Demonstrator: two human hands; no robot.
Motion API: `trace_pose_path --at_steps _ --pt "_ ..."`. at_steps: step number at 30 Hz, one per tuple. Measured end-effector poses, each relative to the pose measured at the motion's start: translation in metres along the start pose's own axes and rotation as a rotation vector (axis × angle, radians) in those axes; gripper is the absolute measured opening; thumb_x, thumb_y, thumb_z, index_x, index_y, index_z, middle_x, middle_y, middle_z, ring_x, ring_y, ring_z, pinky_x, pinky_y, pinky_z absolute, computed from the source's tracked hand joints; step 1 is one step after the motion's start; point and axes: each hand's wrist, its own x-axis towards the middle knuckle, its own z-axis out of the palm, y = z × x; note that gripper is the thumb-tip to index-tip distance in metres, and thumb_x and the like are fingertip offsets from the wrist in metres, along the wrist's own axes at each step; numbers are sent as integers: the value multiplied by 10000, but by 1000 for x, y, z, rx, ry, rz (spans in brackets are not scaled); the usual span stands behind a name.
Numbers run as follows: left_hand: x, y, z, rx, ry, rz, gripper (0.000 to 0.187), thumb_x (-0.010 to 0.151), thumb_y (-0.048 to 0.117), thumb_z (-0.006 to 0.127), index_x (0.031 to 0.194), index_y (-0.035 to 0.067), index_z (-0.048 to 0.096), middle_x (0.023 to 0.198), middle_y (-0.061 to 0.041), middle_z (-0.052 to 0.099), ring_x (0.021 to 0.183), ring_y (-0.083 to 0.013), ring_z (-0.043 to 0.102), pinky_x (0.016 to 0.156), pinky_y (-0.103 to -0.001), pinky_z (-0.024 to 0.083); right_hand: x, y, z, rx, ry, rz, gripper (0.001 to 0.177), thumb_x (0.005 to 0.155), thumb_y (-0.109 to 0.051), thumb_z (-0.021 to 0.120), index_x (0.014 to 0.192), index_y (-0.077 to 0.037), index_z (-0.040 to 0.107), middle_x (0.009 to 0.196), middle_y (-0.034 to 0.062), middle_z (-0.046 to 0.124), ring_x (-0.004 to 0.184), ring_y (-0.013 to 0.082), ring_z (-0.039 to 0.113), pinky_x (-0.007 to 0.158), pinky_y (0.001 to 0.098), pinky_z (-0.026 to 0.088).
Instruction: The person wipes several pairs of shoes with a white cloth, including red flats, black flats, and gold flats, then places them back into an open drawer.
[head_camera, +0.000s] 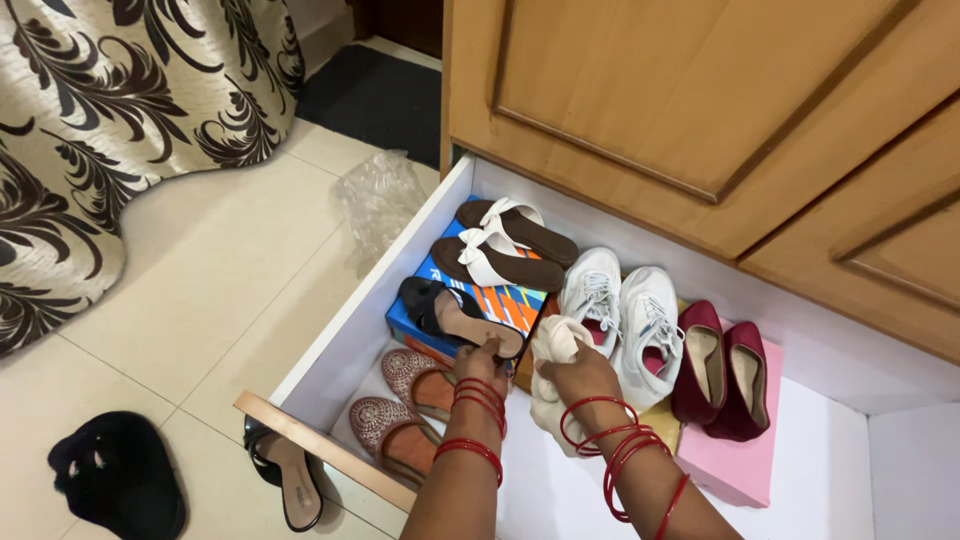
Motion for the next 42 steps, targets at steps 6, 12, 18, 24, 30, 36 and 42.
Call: trace_pose_path --at_steps 6,12,18,24,30,36,42 --pt "-3 -4 -2 100 39 119 226 885 -33 718 1082 2 614 988 -130 705 831 -231 704 729 -375 583 -5 -7 -2 6 -14 -3 689 705 -356 816 1303 -50 665 1145 205 750 1071 323 736 935 394 542" --pt "-15 1 6 166 30 141 333 866 7 713 1184 -10 615 1028 -107 713 853 -214 709 757 -354 581 -6 -7 -2 -11 -15 -38 709 707 -346 816 1319 -34 640 1132 222 747 1050 331 740 920 396 546" --pt "-12 14 -4 321 168 93 384 865 14 723 1207 -86 580 1085 -165 689 887 -242 685 785 -387 553 -17 -19 -1 -28 -38 -113 680 702 -347 813 1288 -37 662 1096 219 756 1010 327 754 900 396 562" --pt "-45 55 -18 460 140 337 392 861 70 731 1208 2 562 1062 -104 698 932 -175 652 824 -289 523 -42 -54 5 -108 -152 -194 589 698 -332 765 1225 -75 718 1076 212 759 995 345 746 898 418 558" --pt "-134 126 -24 440 24 439 282 926 74 659 1196 5 617 1049 -122 688 881 -189 616 760 -304 474 -77 -94 19 -143 -239 -318 562 685 -313 737 1192 -69 733 1115 206 746 1030 340 724 915 408 552" --pt "-163 181 -61 467 255 522 254 879 41 657 1132 44 631 1060 -37 687 845 -167 626 746 -303 535 -110 -135 62 -182 -410 -366 539 661 -307 759 1138 -55 749 1011 202 767 967 338 759 881 407 576" --pt "-129 214 -156 440 467 569 249 855 49 689 1094 19 626 951 -100 687 745 -204 638 657 -342 532 -157 -147 127 -9 -463 -493 543 680 -290 720 1172 -60 731 1065 210 739 1004 349 726 897 417 558"
